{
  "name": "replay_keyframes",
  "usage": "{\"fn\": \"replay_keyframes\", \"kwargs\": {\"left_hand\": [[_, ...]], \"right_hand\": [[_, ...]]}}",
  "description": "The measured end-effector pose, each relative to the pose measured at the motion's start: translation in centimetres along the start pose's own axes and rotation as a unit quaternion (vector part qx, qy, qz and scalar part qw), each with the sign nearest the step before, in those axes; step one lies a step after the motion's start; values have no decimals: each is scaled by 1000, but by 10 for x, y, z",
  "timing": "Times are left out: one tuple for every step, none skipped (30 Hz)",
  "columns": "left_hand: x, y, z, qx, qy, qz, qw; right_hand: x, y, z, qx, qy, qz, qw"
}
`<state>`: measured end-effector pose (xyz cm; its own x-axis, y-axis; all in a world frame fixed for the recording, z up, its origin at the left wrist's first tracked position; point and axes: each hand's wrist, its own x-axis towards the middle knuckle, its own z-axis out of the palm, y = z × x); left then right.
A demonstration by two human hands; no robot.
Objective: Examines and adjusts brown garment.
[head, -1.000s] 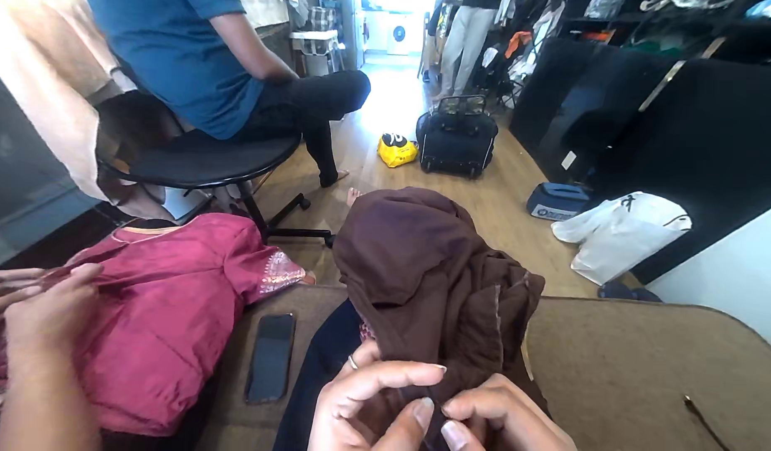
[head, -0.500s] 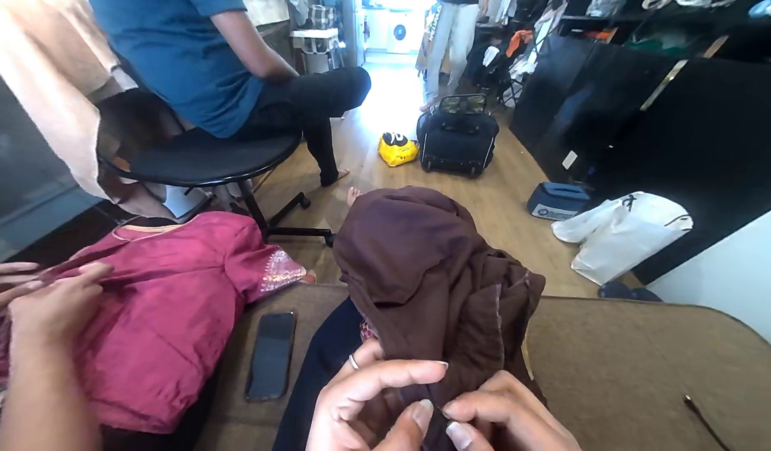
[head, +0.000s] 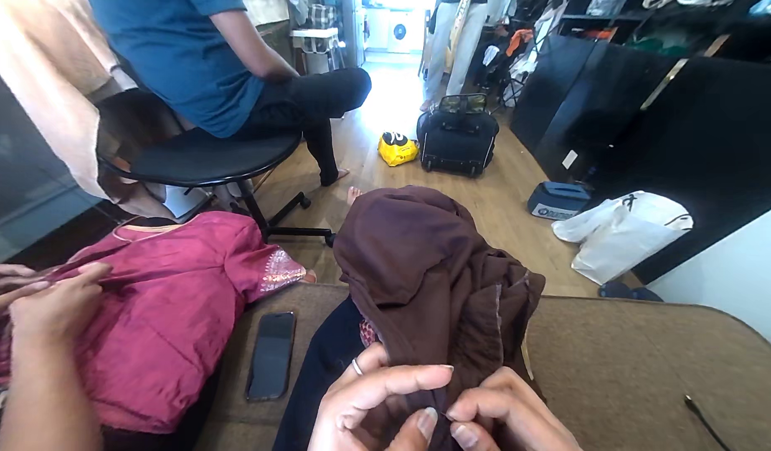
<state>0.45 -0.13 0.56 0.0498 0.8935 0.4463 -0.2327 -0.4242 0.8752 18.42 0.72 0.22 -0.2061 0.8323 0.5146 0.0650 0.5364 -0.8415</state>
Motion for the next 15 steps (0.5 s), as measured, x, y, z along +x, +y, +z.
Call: {"fn": "replay_keyframes", "kwargs": {"left_hand": [[0,0,0,-2,1,0,1000],[0,0,0,-3,2,-1,1000],[0,0,0,-5,4,-1,1000],[0,0,0,-7,3,-1,1000],[0,0,0,-9,2,0,1000],[0,0,0,-10,0,0,1000],[0,-1,0,-11,0,1,1000],[0,-1,0,-10,0,3,1000],[0,-1,0,-8,0,5,1000],[0,-1,1,-5,-1,5,1000],[0,-1,1,0,-2,5,1000],[0,-1,1,2,-5,5,1000],[0,-1,1,4,-8,5,1000],[0,-1,1,7,-11,5,1000],[0,-1,1,8,-14,5,1000]], "right_hand": [[0,0,0,-4,0,0,1000],[0,-1,0,-8,0,0,1000],[0,-1,0,-11,-1,-1,1000],[0,-1,0,-12,-2,-2,1000],[0,-1,0,-13,-3,-3,1000],[0,-1,0,-14,-3,-5,1000],[0,-1,0,-14,-1,-6,1000],[0,-1,0,-15,0,-7,1000],[0,-1,0,-15,0,-8,1000],[1,0,0,-15,0,-7,1000],[1,0,-1,-12,-1,-5,1000],[0,1,-1,-8,-2,-3,1000],[0,2,-1,-3,0,1,1000],[0,3,-1,1,3,2,1000],[-1,3,0,3,7,1,1000]]}}
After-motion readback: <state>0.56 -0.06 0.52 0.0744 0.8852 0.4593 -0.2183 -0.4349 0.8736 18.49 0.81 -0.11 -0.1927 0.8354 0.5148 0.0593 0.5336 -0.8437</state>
